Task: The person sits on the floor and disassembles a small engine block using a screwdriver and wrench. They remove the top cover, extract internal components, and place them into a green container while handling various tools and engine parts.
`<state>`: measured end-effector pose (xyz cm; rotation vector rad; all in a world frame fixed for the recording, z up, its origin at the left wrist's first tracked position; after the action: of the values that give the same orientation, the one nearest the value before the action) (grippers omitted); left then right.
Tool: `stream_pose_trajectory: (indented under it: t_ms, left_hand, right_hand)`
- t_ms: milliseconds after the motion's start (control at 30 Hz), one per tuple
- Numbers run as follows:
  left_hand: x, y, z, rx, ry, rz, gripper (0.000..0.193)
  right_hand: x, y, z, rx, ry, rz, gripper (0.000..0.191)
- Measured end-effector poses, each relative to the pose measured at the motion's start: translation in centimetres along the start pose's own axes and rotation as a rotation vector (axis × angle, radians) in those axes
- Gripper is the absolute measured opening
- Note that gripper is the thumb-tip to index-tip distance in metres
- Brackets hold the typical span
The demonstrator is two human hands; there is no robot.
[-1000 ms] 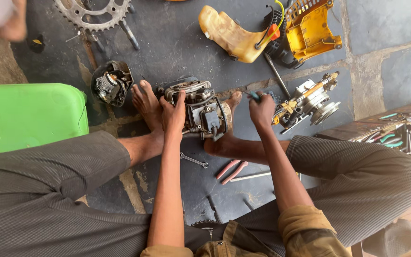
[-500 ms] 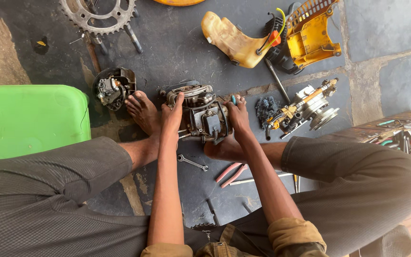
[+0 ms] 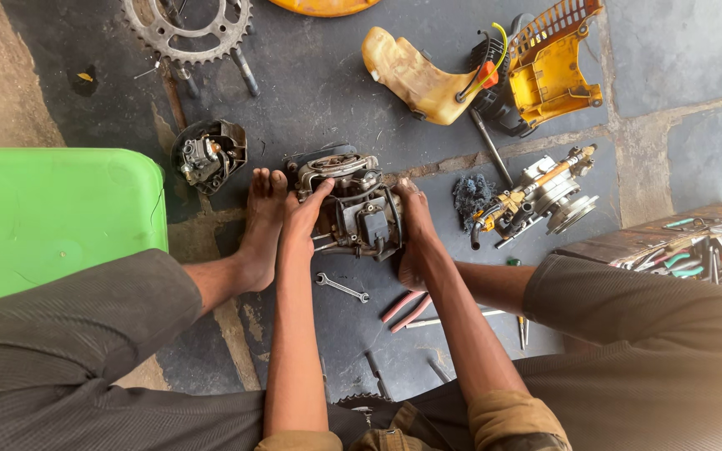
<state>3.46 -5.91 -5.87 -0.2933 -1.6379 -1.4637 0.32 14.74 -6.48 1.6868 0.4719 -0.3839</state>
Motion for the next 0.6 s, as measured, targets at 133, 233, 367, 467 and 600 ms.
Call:
stream_pose_trajectory:
  t_ms: [133, 233, 367, 467, 600]
  left_hand:
    - [-0.7, 0.1, -1.3, 0.106, -0.157, -0.184, 0.096]
    - [-1.7, 0.5, -2.1, 0.016, -0.065, -0.098, 0.082]
    - [-2.7, 0.4, -1.8, -0.048, 0.073, 0.126, 0.065]
    - [-2.5, 0.0, -0.9, -0.07, 0.142, 0.215, 0.063]
    - [-1.9, 0.2, -0.3, -0.057, 0.182, 0.258, 0.073]
  right_hand:
    - [0.6, 0.6, 0.6, -0.009, -0.064, -0.109, 0.047]
    - [1.0, 1.0, 0.6, -0.065, -0.098, -0.307, 0.045]
    - [1.0, -0.2, -0.2, -0.032, -0.087, -0.24, 0.044]
    - [0.7, -1.4, -0.5, -0.191, -0.257, -0.503, 0.04]
    - [1.2, -1.5, -0.3, 0.022, -0.005, -0.607, 0.04]
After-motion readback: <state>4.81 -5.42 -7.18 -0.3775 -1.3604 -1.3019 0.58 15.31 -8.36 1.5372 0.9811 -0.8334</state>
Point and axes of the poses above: each hand's wrist, its own y-axis away from the middle knuckle, its own z-axis out of the palm, x = y × z, the point moved 1 cm from there along -y, towards the middle knuckle, and after that the axes turned 3 degrees about z, right-handed, at the moved point
